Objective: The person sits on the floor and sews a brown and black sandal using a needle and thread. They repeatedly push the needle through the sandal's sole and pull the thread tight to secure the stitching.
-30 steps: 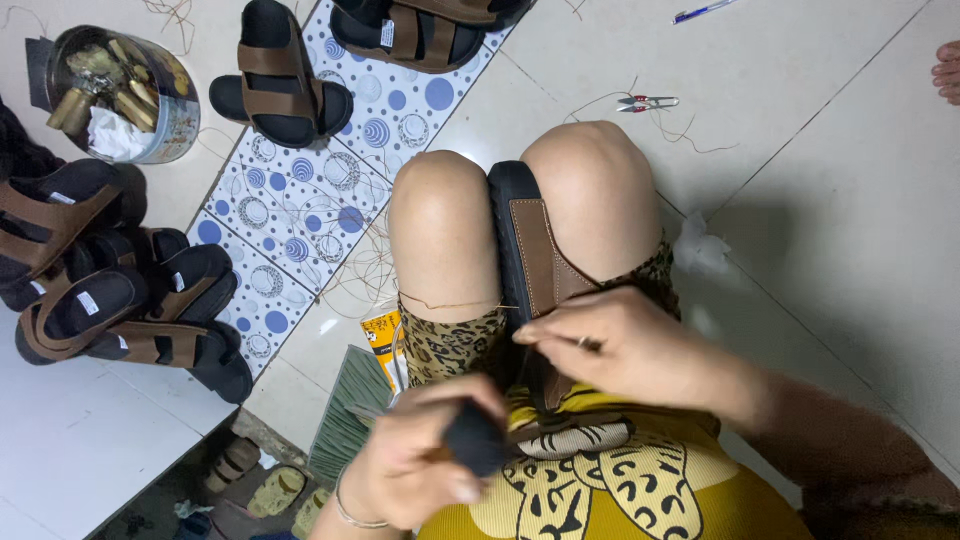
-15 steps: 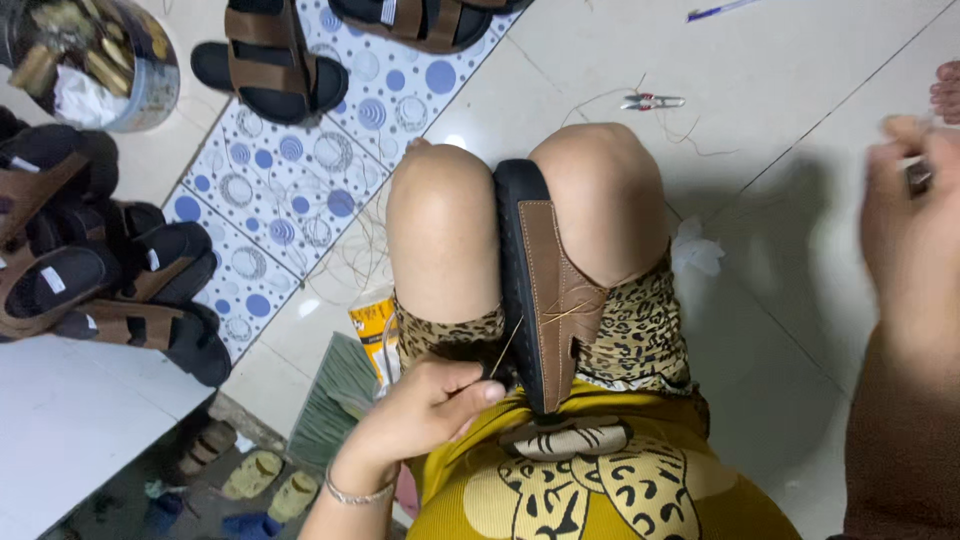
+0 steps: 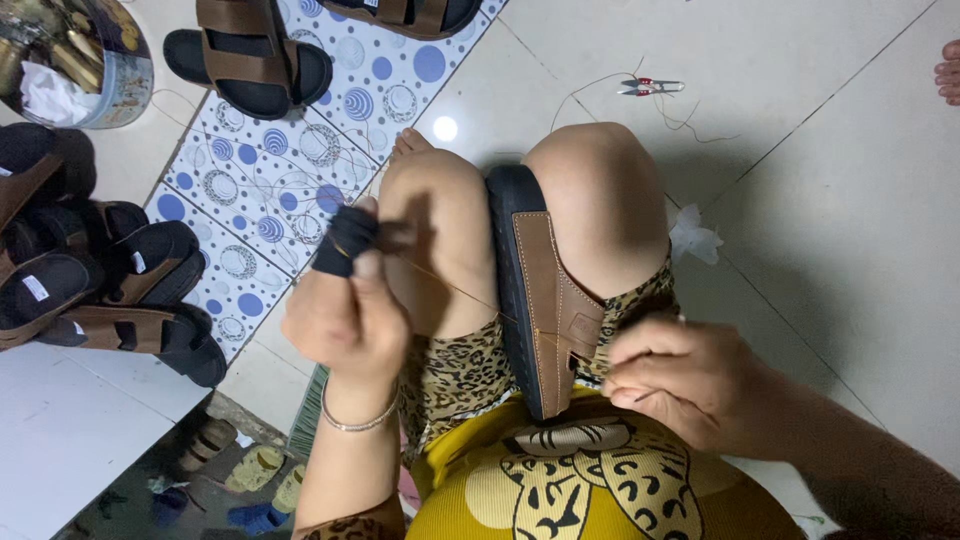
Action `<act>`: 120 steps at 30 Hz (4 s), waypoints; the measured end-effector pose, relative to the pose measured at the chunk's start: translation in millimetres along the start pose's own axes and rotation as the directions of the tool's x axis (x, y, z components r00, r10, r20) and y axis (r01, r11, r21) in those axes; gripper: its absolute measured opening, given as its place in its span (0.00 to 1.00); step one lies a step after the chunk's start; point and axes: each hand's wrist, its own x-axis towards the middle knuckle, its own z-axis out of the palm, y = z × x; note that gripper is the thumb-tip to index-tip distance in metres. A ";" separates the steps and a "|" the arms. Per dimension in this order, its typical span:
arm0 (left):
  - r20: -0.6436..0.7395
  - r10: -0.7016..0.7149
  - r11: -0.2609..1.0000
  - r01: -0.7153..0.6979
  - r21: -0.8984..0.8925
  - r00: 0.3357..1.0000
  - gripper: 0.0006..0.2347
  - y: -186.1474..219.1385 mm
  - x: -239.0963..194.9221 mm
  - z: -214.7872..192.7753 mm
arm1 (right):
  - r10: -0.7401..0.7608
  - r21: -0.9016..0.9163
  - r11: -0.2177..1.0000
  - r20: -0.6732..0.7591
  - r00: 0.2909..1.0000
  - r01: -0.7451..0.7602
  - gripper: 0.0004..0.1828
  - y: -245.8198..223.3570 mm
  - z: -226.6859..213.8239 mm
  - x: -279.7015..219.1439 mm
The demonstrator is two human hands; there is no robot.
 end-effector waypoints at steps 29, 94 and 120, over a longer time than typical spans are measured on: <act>0.865 -0.045 0.897 0.401 -0.186 0.501 0.40 19.7 -36.3 -8.2 | 0.154 -0.464 0.882 0.121 0.981 -0.081 0.28 27.8 -6.3 17.2; 0.485 -0.350 0.262 0.580 -0.771 0.802 0.05 10.1 -33.5 -24.7 | 0.212 0.106 0.974 -0.103 0.972 -0.201 0.23 43.6 -9.0 18.9; 0.743 0.285 0.435 0.609 -0.663 0.605 0.15 37.3 -52.1 -43.0 | 0.255 0.278 0.922 0.087 0.963 -0.269 0.13 15.0 22.7 59.0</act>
